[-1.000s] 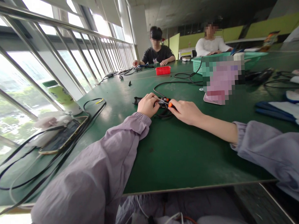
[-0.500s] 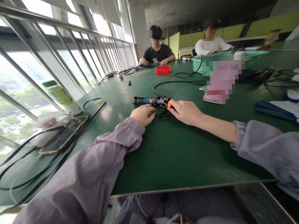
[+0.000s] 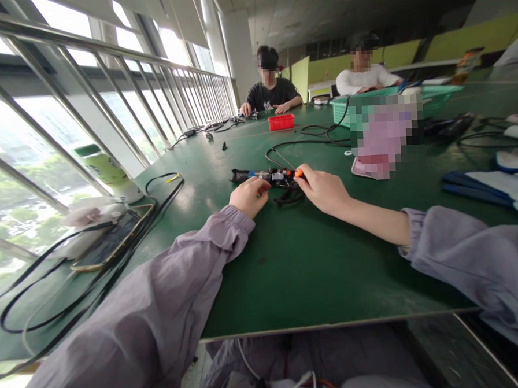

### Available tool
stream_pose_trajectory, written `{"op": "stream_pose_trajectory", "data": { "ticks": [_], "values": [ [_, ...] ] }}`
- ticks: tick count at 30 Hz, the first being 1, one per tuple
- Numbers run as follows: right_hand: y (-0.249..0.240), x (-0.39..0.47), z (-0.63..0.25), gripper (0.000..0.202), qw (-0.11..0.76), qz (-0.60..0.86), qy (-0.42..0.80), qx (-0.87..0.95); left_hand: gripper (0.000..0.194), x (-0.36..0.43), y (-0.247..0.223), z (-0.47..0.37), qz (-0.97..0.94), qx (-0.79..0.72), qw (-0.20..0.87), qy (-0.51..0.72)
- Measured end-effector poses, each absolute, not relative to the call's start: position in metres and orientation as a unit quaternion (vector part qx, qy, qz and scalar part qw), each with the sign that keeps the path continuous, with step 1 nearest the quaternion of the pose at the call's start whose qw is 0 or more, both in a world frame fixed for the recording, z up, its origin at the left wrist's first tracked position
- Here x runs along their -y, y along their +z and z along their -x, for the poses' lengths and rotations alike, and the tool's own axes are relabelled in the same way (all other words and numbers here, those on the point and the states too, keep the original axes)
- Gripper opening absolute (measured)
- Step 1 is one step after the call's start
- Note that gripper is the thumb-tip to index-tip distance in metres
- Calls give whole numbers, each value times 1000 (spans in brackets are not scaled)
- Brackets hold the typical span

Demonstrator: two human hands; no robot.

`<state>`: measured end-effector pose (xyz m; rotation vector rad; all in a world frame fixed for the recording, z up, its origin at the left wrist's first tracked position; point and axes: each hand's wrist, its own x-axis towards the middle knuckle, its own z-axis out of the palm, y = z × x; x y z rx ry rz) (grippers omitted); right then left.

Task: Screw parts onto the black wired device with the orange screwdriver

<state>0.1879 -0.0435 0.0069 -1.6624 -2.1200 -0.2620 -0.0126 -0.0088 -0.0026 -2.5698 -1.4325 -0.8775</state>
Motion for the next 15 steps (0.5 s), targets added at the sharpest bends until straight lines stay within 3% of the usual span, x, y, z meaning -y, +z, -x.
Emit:
{"op": "stream_pose_trajectory", "data": {
  "ticks": [6, 15],
  "values": [
    [7, 44, -187, 32, 212, 603, -96, 763, 13, -14, -6, -5, 785, 424, -46, -449],
    [5, 44, -188, 30, 203, 590, -105, 774, 2, -25, -5, -31, 783, 433, -54, -443]
  ]
}}
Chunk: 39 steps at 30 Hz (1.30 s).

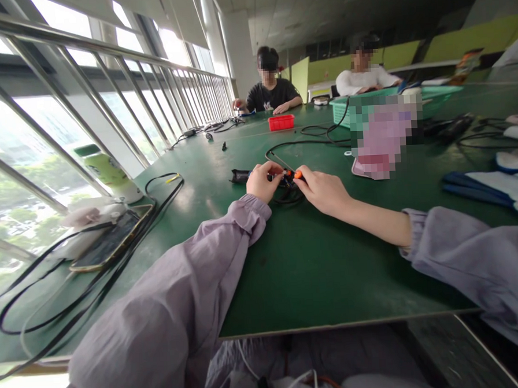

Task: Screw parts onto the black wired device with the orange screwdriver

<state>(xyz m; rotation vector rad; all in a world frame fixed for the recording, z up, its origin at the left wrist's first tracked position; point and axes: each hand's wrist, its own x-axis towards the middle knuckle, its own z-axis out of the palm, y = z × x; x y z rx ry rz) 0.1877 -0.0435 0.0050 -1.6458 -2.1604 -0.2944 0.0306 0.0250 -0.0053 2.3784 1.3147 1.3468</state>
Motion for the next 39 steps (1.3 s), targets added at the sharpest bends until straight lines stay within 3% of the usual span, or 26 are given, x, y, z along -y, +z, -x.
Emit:
{"op": "stream_pose_trajectory", "data": {
  "ticks": [19, 23, 29, 39],
  "values": [
    [6, 45, -187, 31, 199, 575, -118, 784, 4, -29, -8, -29, -789, -426, 66, 438],
    [5, 45, -187, 29, 204, 572, -123, 785, 6, -27, -7, -29, -795, -447, 24, 410],
    [4, 45, -186, 29, 201, 559, -125, 794, 31, -21, -7, -31, -764, -526, -45, 372],
    [20, 43, -198, 32, 175, 553, -139, 802, 45, -19, -6, -16, -829, -503, -119, 215]
  ]
}}
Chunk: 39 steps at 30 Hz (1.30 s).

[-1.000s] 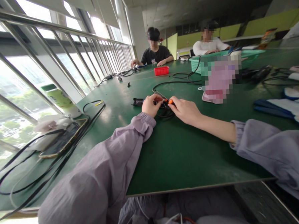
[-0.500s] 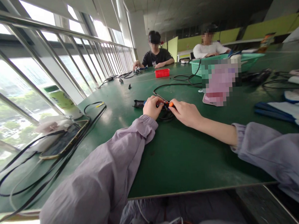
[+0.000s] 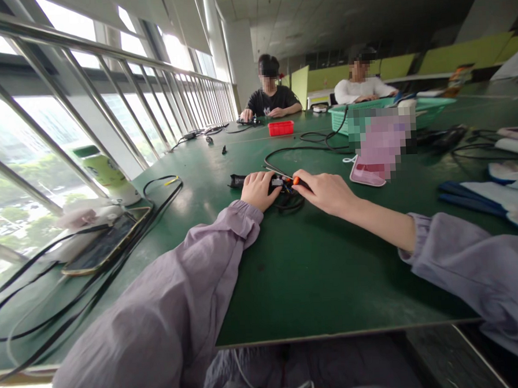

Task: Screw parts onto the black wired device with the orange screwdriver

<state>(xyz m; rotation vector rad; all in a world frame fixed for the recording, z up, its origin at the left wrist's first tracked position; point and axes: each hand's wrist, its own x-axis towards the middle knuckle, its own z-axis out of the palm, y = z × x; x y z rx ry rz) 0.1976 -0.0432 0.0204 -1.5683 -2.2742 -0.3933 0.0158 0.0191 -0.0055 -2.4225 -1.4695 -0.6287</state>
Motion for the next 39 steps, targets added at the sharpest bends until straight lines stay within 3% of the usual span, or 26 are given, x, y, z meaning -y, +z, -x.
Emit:
{"op": "stream_pose_trajectory", "data": {
  "ticks": [5, 11, 13, 24, 39],
  "values": [
    [31, 44, -209, 38, 198, 576, -126, 783, 51, -17, -5, -15, 822, 515, 136, -202],
    [43, 46, -219, 22, 395, 462, -59, 792, 52, -15, -4, -15, 814, 531, 129, -196],
    [49, 49, -219, 18, 424, 453, -8, 784, 51, -15, -3, -15, 813, 534, 129, -195],
    [59, 51, -227, 14, 382, 515, 49, 766, 47, -14, -3, -15, 813, 535, 128, -191],
    [52, 48, -225, 17, 355, 517, 32, 778, 46, -13, -1, -15, 815, 534, 125, -187]
  ]
}}
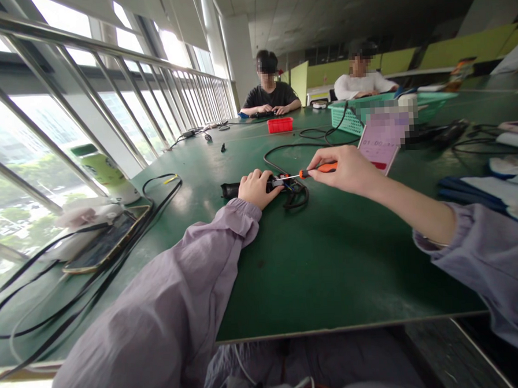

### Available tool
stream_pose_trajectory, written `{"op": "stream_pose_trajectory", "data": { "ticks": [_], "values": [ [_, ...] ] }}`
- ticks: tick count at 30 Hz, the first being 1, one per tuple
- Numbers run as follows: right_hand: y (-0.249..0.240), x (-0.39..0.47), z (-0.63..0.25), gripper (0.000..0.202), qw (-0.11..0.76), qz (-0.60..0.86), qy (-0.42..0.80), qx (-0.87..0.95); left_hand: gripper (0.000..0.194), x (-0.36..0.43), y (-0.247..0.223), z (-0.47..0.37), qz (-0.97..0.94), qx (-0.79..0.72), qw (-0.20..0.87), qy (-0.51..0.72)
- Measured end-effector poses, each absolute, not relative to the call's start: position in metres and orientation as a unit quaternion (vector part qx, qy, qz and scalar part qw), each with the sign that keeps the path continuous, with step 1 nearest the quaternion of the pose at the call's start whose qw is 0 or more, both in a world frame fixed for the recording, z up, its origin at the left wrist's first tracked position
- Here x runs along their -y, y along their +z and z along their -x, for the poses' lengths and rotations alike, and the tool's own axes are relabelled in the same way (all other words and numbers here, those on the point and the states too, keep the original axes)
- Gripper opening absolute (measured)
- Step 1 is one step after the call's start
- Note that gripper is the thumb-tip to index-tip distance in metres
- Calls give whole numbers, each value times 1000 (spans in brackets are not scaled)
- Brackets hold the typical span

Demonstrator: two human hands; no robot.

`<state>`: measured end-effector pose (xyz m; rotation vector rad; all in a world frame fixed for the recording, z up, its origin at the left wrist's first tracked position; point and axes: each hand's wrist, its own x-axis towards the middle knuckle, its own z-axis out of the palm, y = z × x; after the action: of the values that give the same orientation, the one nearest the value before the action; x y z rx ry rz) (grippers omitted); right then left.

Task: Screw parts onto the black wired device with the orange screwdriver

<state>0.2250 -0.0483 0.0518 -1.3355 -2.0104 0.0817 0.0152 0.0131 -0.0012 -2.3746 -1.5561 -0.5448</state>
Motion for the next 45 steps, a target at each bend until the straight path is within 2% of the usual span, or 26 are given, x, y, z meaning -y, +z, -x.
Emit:
{"op": "stream_pose_trajectory", "data": {
  "ticks": [7, 15, 18, 22, 25, 29, 32, 37, 41, 45],
  "values": [
    [57, 55, -220, 19, 318, 542, -16, 777, 46, -11, 0, -16, 814, 536, 126, -183],
    [106, 48, -196, 26, 258, 540, -134, 790, 47, -15, -2, -14, 817, 529, 121, -193],
    [127, 46, -184, 34, 239, 520, -121, 811, 48, -18, -3, -13, 821, 522, 116, -200],
    [142, 51, -178, 22, 207, 486, -73, 846, 47, -19, -3, -12, 833, 504, 105, -201],
    [142, 52, -181, 16, 189, 486, -48, 852, 48, -19, -2, -13, 836, 501, 101, -199],
    [137, 49, -184, 32, 179, 512, -50, 839, 48, -16, -1, -12, 838, 498, 103, -199],
    [137, 48, -184, 22, 195, 515, -73, 832, 47, -16, -2, -12, 840, 494, 104, -200],
    [141, 53, -187, 36, 184, 482, -119, 848, 50, -18, -5, -12, 841, 490, 114, -197],
    [138, 57, -181, 19, 161, 469, -73, 865, 50, -19, -6, -12, 851, 474, 112, -199],
    [134, 58, -175, 27, 147, 482, -46, 863, 49, -20, -7, -13, 858, 461, 115, -194]
  ]
}}
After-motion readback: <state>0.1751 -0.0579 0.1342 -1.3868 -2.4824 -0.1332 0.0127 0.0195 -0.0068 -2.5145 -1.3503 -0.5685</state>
